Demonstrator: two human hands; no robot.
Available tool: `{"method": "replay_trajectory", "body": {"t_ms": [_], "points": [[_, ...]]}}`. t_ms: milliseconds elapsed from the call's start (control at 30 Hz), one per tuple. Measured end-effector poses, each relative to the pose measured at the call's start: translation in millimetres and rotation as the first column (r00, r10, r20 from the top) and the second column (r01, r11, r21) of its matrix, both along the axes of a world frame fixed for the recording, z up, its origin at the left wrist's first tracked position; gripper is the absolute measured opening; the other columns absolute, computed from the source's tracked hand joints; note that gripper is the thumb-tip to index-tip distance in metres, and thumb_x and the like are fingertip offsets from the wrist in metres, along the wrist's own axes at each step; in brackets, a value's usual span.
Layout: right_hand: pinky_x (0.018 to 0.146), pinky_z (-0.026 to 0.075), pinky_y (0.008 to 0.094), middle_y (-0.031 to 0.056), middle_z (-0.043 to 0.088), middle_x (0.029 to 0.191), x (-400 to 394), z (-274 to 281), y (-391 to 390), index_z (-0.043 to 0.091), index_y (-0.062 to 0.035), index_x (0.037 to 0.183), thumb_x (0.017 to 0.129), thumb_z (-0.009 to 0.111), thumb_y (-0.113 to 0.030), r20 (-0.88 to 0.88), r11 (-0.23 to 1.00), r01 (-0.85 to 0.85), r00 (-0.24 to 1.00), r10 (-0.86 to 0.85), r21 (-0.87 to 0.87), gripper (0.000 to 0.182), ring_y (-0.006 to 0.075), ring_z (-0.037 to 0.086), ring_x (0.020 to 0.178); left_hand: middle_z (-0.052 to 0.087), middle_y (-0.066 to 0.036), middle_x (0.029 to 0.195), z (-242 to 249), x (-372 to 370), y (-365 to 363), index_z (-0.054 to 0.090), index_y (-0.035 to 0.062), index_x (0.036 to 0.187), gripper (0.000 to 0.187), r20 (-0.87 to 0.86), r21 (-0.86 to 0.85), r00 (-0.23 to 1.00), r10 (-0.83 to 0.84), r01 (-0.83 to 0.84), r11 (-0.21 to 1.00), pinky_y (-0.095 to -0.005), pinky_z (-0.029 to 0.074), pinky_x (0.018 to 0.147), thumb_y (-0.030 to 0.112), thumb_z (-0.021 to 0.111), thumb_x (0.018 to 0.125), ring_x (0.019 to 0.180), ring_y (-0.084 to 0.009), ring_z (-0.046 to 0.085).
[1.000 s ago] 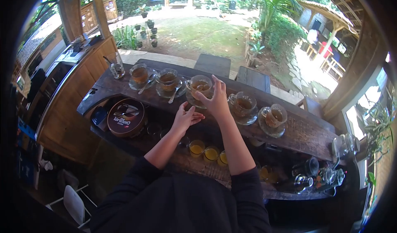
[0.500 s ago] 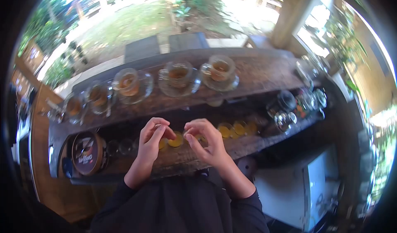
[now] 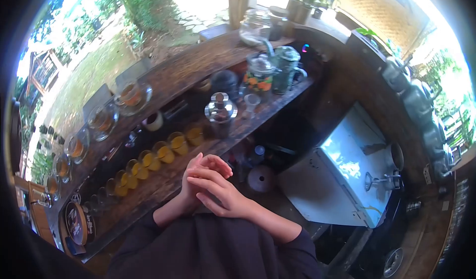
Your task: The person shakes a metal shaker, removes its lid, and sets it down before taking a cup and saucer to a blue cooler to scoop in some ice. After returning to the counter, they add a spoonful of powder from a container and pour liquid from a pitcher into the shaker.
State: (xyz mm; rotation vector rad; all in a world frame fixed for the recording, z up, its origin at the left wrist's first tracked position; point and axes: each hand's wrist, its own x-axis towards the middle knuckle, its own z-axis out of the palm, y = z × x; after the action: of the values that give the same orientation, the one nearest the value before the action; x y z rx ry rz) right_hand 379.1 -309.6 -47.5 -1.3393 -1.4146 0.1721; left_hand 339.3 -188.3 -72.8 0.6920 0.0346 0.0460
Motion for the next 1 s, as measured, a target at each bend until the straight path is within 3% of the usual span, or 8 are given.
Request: {"method": "replay_trajectory", "body": {"t_ms": [333, 400, 467, 500, 600, 700, 833, 1000], "points": [[0.109, 0.009, 0.0512, 0.0174, 0.032, 0.143, 90, -29, -138, 0.045, -0.0062, 0.131, 0.093, 0.043, -0.033, 0.32, 0.94, 0.327, 0.904, -0.282, -0.098, 0.047, 0.0328, 0.022, 0.137, 0.051, 0.0, 0.127, -32, 135, -147, 0.044, 0.0159, 0.13, 0.062, 0.193, -0.037, 0.944, -0.268, 0.28, 0.959, -0.0307, 0.038, 0.092, 0.061, 0.025, 0.092, 0.113, -0.0146, 0.048], [0.109, 0.003, 0.0508, 0.0184, 0.033, 0.143, 111, -28, -141, 0.046, -0.005, 0.13, 0.094, 0.037, -0.036, 0.361, 0.913, 0.409, 0.85, -0.384, 0.01, 0.049, 0.0335, 0.021, 0.137, 0.046, -0.001, 0.132, -23, 149, -178, 0.039, 0.0163, 0.134, 0.061, 0.326, 0.03, 0.92, -0.217, 0.219, 0.975, -0.0313, 0.034, 0.097, 0.059, 0.025, 0.093, 0.119, -0.0155, 0.044], [0.11, 0.002, 0.0499, 0.0193, 0.032, 0.143, 133, -31, -140, 0.046, -0.0028, 0.13, 0.094, 0.029, -0.036, 0.294, 0.906, 0.415, 0.859, -0.42, 0.08, 0.051, 0.0359, 0.019, 0.138, 0.024, -0.017, 0.147, -19, 171, -212, 0.02, 0.0053, 0.143, 0.067, 0.84, -0.091, 0.488, 0.239, -0.307, 0.947, -0.0365, 0.02, 0.11, 0.052, 0.028, 0.095, 0.135, -0.0278, 0.024], [0.11, 0.002, 0.05, 0.0194, 0.031, 0.144, 144, -30, -138, 0.046, -0.0024, 0.13, 0.094, 0.028, -0.035, 0.261, 0.897, 0.433, 0.859, -0.441, 0.09, 0.052, 0.036, 0.018, 0.138, 0.015, -0.015, 0.15, -24, 175, -177, 0.013, 0.0079, 0.146, 0.061, 0.324, -0.342, 0.942, -0.091, 0.207, 0.917, -0.0376, 0.011, 0.112, 0.043, 0.024, 0.097, 0.139, -0.0276, 0.014], [0.11, 0.002, 0.0501, 0.0192, 0.029, 0.145, 178, -13, -131, 0.046, -0.0017, 0.13, 0.092, 0.026, -0.037, 0.195, 0.863, 0.502, 0.842, -0.503, 0.06, 0.056, 0.0355, 0.015, 0.139, 0.024, -0.014, 0.145, -19, 198, -169, 0.019, 0.0076, 0.143, 0.061, 0.37, 0.056, 0.929, 0.016, -0.039, 0.998, -0.0371, 0.019, 0.109, 0.046, 0.025, 0.096, 0.135, -0.0266, 0.023], [0.109, -0.001, 0.0504, 0.0182, 0.034, 0.143, 227, -1, -119, 0.049, -0.0053, 0.129, 0.09, 0.028, -0.044, 0.322, 0.851, 0.513, 0.791, -0.521, 0.115, 0.059, 0.0351, 0.018, 0.138, 0.038, -0.012, 0.136, -2, 229, -165, 0.027, 0.0072, 0.139, 0.063, 0.528, 0.541, 0.845, 0.082, -0.409, 0.735, -0.0364, 0.032, 0.104, 0.051, 0.027, 0.095, 0.128, -0.0251, 0.036], [0.109, -0.009, 0.0513, 0.013, 0.048, 0.133, 315, 16, -92, 0.06, -0.0127, 0.119, 0.089, 0.03, -0.043, 0.503, 0.86, 0.457, 0.702, -0.505, 0.226, 0.052, 0.0327, 0.032, 0.132, 0.009, -0.008, 0.151, 18, 252, -141, 0.006, 0.0065, 0.145, 0.066, 0.101, 0.139, 0.984, -0.146, 0.131, 0.982, -0.0348, 0.018, 0.111, 0.05, 0.017, 0.097, 0.138, -0.0246, 0.017], [0.106, 0.004, 0.059, 0.0089, 0.044, 0.137, 420, 56, -49, 0.047, -0.0105, 0.13, 0.083, 0.054, -0.026, 0.475, 0.72, 0.694, 0.631, -0.613, 0.008, 0.05, 0.0292, 0.032, 0.132, 0.012, -0.013, 0.151, 19, 305, -97, 0.009, 0.0106, 0.146, 0.068, 0.321, 0.235, 0.946, -0.047, -0.032, 0.972, -0.0388, 0.012, 0.112, 0.054, 0.019, 0.095, 0.137, -0.0247, 0.022]]}}
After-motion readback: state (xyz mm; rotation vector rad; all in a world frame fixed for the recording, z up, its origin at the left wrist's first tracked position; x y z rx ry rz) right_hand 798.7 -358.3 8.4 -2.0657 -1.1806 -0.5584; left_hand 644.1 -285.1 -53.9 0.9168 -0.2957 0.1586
